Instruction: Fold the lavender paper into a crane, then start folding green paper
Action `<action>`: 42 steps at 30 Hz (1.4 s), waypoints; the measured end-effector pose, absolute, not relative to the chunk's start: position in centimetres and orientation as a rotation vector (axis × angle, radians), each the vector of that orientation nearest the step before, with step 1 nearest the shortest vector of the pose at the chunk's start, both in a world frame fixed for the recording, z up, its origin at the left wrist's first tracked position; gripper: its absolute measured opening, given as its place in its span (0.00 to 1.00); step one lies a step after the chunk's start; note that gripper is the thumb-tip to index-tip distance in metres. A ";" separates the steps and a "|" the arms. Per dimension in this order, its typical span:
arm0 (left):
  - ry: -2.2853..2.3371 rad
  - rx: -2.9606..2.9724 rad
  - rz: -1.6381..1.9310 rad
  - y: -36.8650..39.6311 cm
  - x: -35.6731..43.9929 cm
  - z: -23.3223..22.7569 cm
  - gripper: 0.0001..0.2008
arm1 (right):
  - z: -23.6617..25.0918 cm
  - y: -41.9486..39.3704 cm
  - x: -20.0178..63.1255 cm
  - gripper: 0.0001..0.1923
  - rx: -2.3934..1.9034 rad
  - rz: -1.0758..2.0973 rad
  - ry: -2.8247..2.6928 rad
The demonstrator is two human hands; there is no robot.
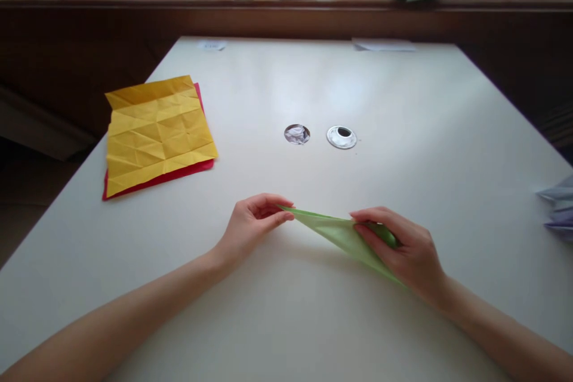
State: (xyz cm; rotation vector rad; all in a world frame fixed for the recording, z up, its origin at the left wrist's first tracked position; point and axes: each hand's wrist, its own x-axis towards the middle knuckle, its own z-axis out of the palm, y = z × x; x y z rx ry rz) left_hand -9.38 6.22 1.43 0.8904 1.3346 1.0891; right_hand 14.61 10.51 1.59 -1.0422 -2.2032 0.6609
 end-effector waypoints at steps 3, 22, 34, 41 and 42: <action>1.324 0.842 1.093 6.2 -9.3 1.6 0.11 | 1.6 10.5 14.7 0.11 -1.018 0.732 -2.228; 1.381 0.535 1.017 6.2 -9.4 2.4 0.10 | 2.7 10.1 15.0 0.17 -1.055 0.716 -2.210; 1.280 0.433 1.000 5.7 -9.4 2.5 0.04 | 3.7 9.6 15.5 0.28 -0.940 0.550 -2.282; 1.209 0.418 1.067 5.6 -9.5 2.7 0.05 | 4.0 9.7 15.5 0.23 -1.002 0.590 -2.262; 1.207 0.427 1.079 5.6 -9.5 2.8 0.05 | 4.1 9.8 15.4 0.21 -1.028 0.611 -2.254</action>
